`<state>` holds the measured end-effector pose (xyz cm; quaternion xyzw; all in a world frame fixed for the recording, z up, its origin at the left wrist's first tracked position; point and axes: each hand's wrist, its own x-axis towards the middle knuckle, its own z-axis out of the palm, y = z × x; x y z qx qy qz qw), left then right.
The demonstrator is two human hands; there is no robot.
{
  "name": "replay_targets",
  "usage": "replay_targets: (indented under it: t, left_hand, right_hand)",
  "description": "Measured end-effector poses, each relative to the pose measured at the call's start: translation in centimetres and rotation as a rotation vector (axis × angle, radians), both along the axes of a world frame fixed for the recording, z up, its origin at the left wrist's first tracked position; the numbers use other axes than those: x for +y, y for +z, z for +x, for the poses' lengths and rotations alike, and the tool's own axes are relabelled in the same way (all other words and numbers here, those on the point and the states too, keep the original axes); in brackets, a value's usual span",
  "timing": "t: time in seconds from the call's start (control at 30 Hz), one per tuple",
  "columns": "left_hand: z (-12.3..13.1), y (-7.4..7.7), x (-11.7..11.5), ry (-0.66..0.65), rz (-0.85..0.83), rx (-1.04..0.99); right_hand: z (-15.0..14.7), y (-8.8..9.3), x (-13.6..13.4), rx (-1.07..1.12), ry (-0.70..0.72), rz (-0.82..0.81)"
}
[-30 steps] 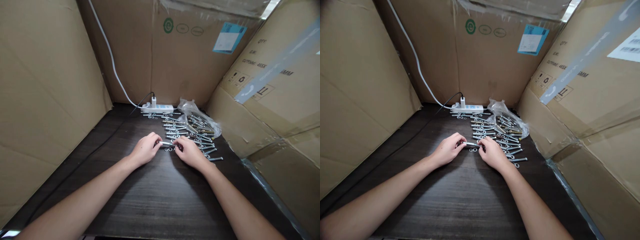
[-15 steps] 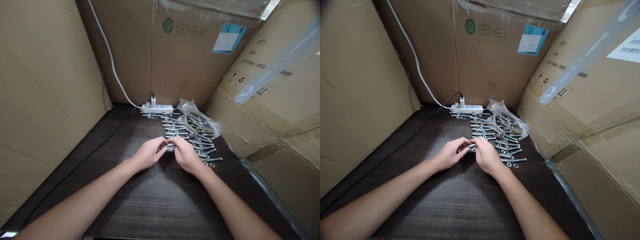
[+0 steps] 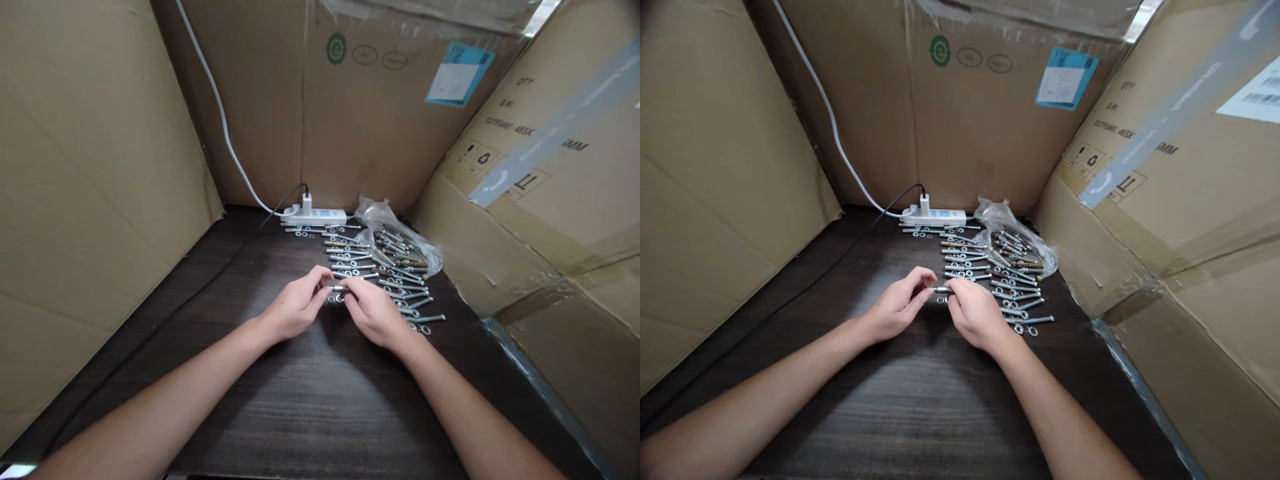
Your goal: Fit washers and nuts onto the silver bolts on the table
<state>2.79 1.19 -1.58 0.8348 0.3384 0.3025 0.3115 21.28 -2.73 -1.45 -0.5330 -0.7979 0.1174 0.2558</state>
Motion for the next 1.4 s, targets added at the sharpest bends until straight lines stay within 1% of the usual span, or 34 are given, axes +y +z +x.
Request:
replay_targets:
  t: [0.13,0.23,0.3,0.37,0.5,0.63,0.7,0.83,0.9,1.07,1.2,1.3,1.4]
  left_hand:
    - [-0.1,0.1,0.0,0.010,0.003,0.045]
    - [-0.1,0.1,0.1,0.028,0.055,0.045]
    - [-0.2,0.1,0.2,0.052,0.099,-0.003]
    - [-0.2,0.2,0.3,0.102,0.139,-0.091]
    - [-0.5,0.6,0.5,0.206,0.182,-0.253]
    - [-0.5,0.5,0.7,0.229,0.206,-0.267]
    - [-0.5,0.2,0.8,0.213,0.178,-0.244]
    - [-0.6,-0.4,0.8,0.143,0.041,-0.188]
    - [-0.5,-0.5,0.7,0.121,0.012,-0.156]
    - [-0.4,-0.5,0.6,0.048,0.079,-0.043]
    - [-0.3,-0.5,0.6,-0.028,0.134,0.049]
    - [-0.4,-0.6,0.7,-0.013,0.132,0.086]
    - [-0.5,-0.5,0.7,0.003,0.113,0.115]
  right_hand:
    - [-0.2,0.2,-0.1,-0.003,-0.018,0.008]
    - [-0.3,0.2,0.0,0.003,-0.005,0.015]
    - [-0.3,0.1,0.0,0.006,-0.002,0.029]
    - [-0.2,-0.1,0.1,-0.005,-0.021,0.046]
    - [0.0,-0.5,0.3,-0.115,-0.063,0.062]
    - [0.0,-0.5,0.3,-0.237,-0.075,0.066]
    - [0.1,-0.5,0.3,-0.259,-0.075,0.068]
    - [0.3,-0.6,0.4,-0.254,-0.067,0.069]
    - [0.3,-0.7,0.4,-0.238,-0.074,0.074]
    - [0.2,-0.6,0.5,-0.159,-0.055,0.100]
    - [0.1,0.0,0.3,-0.014,-0.033,0.179]
    - [0.1,0.5,0.1,0.092,-0.006,0.254]
    - [0.0,0.6,-0.1,0.158,0.063,0.270]
